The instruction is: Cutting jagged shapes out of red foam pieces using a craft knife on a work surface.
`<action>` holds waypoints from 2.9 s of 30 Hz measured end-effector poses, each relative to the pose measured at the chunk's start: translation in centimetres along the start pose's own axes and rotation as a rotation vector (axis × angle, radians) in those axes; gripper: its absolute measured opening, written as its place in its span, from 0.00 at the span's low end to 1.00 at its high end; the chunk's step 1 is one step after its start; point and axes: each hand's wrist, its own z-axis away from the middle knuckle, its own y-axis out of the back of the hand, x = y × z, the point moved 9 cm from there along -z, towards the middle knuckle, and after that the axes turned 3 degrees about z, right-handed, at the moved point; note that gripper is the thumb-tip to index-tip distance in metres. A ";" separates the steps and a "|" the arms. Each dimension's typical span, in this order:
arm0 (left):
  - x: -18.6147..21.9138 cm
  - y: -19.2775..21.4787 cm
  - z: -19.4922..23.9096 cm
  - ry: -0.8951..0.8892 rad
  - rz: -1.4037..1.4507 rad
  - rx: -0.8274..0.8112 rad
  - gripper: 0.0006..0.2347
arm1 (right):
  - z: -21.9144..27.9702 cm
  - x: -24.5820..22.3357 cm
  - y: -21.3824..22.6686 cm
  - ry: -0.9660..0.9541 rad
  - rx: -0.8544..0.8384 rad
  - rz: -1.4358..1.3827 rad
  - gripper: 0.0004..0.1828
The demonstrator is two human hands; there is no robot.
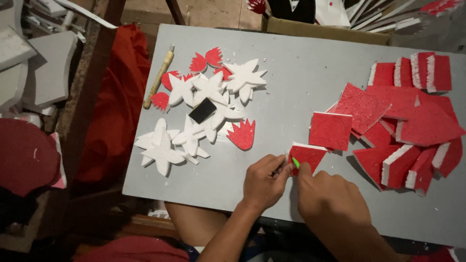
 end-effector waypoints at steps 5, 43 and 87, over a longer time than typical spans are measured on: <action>0.1 0.1 -0.1 0.041 0.006 -0.006 0.07 | 2.3 1.6 3.8 -0.064 0.113 0.072 0.06; -2.2 -1.0 -0.2 0.353 -0.005 -0.089 0.08 | 2.8 -1.9 8.8 0.011 0.460 0.272 0.09; -3.6 -2.2 0.1 0.381 -0.156 -0.167 0.11 | -0.6 2.3 0.7 -0.407 -0.522 -0.442 0.17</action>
